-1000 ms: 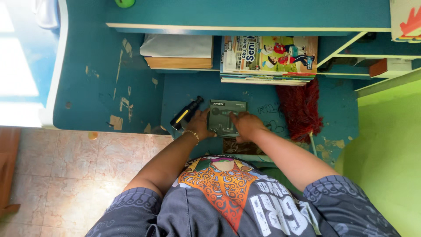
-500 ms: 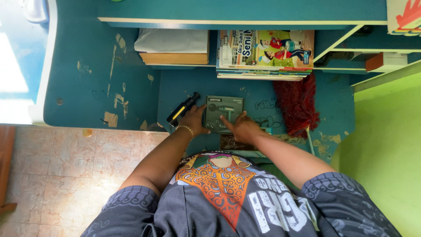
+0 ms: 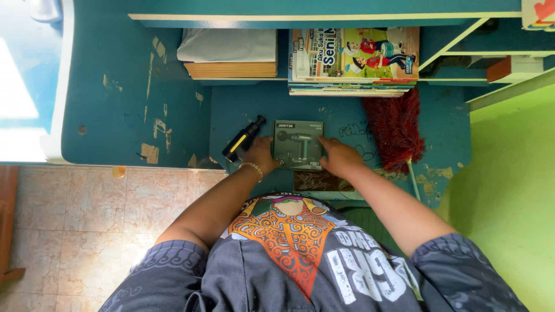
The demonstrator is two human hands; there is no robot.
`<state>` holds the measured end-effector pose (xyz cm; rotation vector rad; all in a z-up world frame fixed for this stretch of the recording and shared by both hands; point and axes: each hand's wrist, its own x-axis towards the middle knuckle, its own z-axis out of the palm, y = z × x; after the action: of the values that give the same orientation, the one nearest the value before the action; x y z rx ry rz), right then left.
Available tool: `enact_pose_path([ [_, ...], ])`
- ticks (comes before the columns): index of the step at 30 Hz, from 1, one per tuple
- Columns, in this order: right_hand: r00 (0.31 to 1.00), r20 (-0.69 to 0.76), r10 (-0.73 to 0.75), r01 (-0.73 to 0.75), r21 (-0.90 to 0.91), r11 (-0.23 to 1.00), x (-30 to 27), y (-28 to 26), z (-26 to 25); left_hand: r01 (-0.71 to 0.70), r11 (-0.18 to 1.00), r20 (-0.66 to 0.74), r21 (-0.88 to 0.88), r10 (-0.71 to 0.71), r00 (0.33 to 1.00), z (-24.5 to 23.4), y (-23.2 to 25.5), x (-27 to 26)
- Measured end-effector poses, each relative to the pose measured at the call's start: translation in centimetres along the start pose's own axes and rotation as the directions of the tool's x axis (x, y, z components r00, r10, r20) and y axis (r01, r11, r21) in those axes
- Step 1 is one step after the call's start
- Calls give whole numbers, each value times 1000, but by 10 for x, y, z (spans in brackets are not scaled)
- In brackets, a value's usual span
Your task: The person removes a box from a shelf, places it on the surface, and then uses a wipe to clean the shelf surface. The person also handles a duster and a package of wipes during the process.
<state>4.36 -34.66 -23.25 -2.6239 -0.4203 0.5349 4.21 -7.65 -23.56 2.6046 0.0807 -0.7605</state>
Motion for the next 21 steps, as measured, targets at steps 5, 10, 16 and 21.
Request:
enact_pose_path([
  [5, 989, -107, -105, 101, -44, 994, -25, 3, 12, 44, 980, -5, -196, -46, 999, 36, -19, 17],
  [10, 988, -156, 7, -15, -51, 999, -30, -4, 39, 173, 919, -19, -354, -192, 981, 59, -23, 32],
  [16, 939, -313, 141, -107, 122, 987, -35, -22, 65, 168, 918, -31, -359, -192, 981, 65, -36, 37],
  [21, 903, -231, 363, -201, 520, 830, -22, -8, 90, 196, 859, -36, -472, -240, 970, 73, -50, 38],
])
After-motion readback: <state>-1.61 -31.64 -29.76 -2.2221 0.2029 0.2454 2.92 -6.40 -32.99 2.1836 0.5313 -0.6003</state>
